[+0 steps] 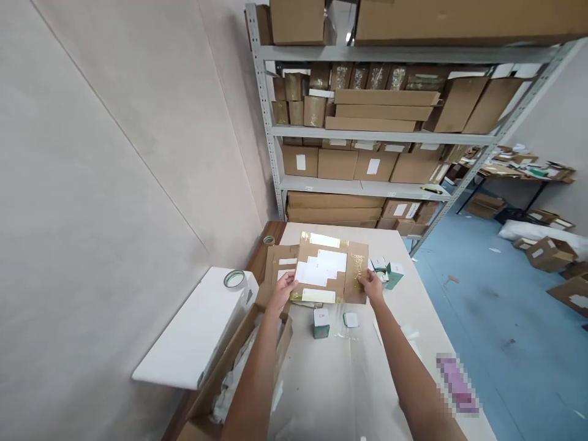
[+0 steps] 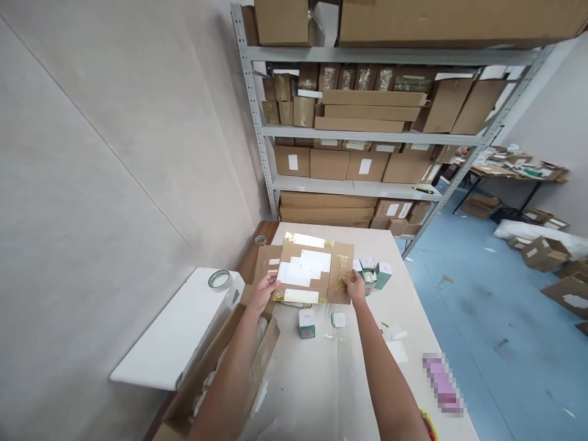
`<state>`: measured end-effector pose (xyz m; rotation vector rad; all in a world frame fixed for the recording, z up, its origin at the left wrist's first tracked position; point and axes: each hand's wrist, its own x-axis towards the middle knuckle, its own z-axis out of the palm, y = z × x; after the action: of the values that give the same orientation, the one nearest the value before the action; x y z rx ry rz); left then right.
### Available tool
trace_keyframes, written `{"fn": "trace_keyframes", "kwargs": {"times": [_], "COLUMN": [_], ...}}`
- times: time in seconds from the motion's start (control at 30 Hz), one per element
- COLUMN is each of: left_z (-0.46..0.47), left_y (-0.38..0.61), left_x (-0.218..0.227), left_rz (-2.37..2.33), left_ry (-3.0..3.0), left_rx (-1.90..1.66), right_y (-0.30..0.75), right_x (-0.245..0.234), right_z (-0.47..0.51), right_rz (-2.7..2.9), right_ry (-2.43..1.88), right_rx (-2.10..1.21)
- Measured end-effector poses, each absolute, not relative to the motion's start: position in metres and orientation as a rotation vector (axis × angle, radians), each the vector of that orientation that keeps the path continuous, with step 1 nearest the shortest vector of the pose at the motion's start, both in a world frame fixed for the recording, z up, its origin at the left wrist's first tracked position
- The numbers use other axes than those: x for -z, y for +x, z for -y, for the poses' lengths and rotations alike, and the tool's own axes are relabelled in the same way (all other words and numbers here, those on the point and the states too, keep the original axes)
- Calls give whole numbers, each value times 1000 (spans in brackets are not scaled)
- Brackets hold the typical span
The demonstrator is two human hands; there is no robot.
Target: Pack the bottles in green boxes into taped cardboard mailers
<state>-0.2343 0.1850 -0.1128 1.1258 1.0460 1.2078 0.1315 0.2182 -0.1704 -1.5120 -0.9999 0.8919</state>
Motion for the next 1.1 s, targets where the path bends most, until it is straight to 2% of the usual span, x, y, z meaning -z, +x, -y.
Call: {"fn": "trace_keyframes", "kwargs": {"times": [0.23, 0.57, 0.73, 0.9, 1.1], "left_z": [-133, -41, 12, 57, 76], "left_y": [-182, -122, -121, -118, -112], "left_x": [125, 190, 229, 256, 257], "left_rz": [-1208, -1422, -1631, -1702, -1641], "left_ry": [1259, 1162, 1084, 934, 922], "left_rx": [-1054, -1123, -1127, -1068, -1111], "right_y": [198, 229, 215, 200, 198], "right_x": [166, 214, 253, 293, 296], "right_z": [-119, 5, 43, 69, 78], "right_rz": [922, 1037, 1114, 1128, 1096], "right_ry": [-1499, -1692, -1825, -1765, -1693], "right_rx": [-933, -905, -880, -1105, -1135]}}
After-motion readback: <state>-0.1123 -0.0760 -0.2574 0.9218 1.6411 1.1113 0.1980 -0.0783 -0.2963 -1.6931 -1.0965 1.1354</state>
